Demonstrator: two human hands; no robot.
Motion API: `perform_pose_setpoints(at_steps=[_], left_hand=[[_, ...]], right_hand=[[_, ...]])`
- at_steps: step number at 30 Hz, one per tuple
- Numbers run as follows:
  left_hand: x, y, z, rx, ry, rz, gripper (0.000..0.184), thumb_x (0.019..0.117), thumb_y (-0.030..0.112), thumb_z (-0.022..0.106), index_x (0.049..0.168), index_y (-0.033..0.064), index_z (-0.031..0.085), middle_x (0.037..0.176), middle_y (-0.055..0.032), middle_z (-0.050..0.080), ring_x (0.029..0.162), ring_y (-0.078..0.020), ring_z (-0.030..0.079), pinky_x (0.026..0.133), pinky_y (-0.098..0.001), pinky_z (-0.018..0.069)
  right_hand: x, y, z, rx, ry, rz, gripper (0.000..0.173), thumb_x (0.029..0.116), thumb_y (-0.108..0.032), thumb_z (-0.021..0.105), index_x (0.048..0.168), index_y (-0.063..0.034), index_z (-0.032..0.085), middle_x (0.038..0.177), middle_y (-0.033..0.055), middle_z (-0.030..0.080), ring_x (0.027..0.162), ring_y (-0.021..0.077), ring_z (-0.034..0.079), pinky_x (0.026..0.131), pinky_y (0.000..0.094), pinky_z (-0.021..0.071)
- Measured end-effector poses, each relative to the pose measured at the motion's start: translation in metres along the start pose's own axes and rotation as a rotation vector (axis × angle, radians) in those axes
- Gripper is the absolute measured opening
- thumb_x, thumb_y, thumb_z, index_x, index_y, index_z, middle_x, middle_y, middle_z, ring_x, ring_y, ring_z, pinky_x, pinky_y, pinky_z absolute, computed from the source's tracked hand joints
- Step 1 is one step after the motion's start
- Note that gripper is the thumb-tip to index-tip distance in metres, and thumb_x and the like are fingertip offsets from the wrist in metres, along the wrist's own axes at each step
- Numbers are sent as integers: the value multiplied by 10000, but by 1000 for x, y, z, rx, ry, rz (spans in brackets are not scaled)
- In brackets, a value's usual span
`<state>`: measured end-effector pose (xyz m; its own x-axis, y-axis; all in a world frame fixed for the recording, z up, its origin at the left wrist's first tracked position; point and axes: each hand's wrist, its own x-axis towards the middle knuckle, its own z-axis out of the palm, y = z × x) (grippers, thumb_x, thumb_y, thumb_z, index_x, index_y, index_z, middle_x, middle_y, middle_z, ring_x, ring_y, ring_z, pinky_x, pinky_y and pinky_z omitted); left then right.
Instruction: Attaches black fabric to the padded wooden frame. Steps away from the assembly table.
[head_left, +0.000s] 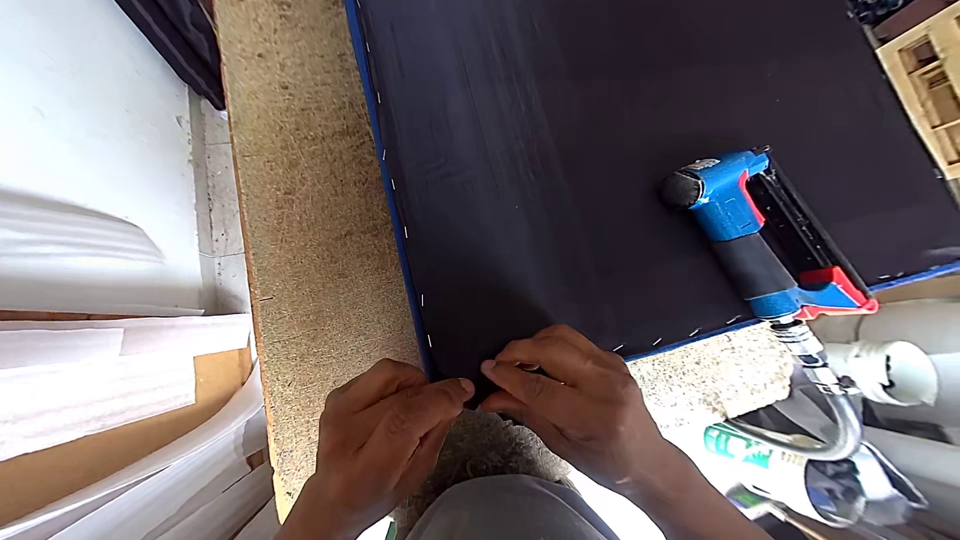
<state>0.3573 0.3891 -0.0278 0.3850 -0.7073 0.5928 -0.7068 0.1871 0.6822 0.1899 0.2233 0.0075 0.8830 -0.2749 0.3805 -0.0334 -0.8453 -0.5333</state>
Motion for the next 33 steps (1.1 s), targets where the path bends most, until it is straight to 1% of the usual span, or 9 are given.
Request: perform_pose_setpoints(at_steps=[4,7,9,11,15,21,27,30,33], left_hand=[[0,0,-2,-9,-36,22,144,929,93,723,917,156,593,990,48,764,840,-66,680,695,-186,532],[6,1,-8,2,-92,28,74,936,101,694,918,158,649,1023,52,771,900,-77,683,734,-204,537],[15,5,-13,92,-146,-6,116,916,179,685,1031,178,683,1147,63,736,1014,-77,657,802,-216,542],[22,11,-14,247,-239,29,220,953,265,687,1146,163,712,1245,1,697,1094,-148,628,871,-283,519],[21,15,-7,399,-279,185,162,971,48,590,1019,76,742,975,-77,734,869,-218,659,718,-321,529],[12,10,-10,408,-273,263,154,975,58,605,1074,59,723,1052,-98,749,940,-243,684,777,-362,545],[14,8,-14,410,-302,297,154,966,49,595,1046,65,726,1030,-92,750,918,-237,686,774,-353,549],[19,4,-16,365,-309,247,150,956,51,611,1004,89,747,996,-60,752,919,-209,689,777,-331,558],[19,2,-16,316,-310,182,163,954,70,603,969,103,762,969,-37,755,927,-180,691,775,-298,559]], right_hand=[[5,-2,6,-198,-14,-115,121,966,-160,699,1038,-106,780,930,41,704,860,185,648,677,299,520],[4,-1,13,-259,53,-205,135,969,-80,631,990,-53,762,865,80,697,792,210,646,639,318,512],[2,1,18,-293,91,-266,127,969,-70,625,980,-32,745,867,99,706,776,218,656,650,325,528],[-1,2,21,-301,126,-282,111,966,-73,632,979,-33,734,878,99,709,788,219,664,673,326,541],[-25,-8,16,-247,209,-96,167,933,-179,754,1060,-72,736,889,60,677,811,182,654,695,302,556],[-68,-20,23,-388,-5,107,272,1008,-277,647,1240,-155,721,726,28,634,643,189,588,547,317,462],[-41,-40,39,-563,-223,294,273,982,-383,605,1021,-123,676,555,1,506,443,194,554,388,329,425],[-59,-45,30,-473,-29,156,308,1005,-230,607,1250,-61,684,562,-1,524,466,175,484,443,316,369],[-79,-47,26,-413,-25,106,407,1003,-177,565,1408,-178,603,699,17,615,534,173,521,471,316,387]])
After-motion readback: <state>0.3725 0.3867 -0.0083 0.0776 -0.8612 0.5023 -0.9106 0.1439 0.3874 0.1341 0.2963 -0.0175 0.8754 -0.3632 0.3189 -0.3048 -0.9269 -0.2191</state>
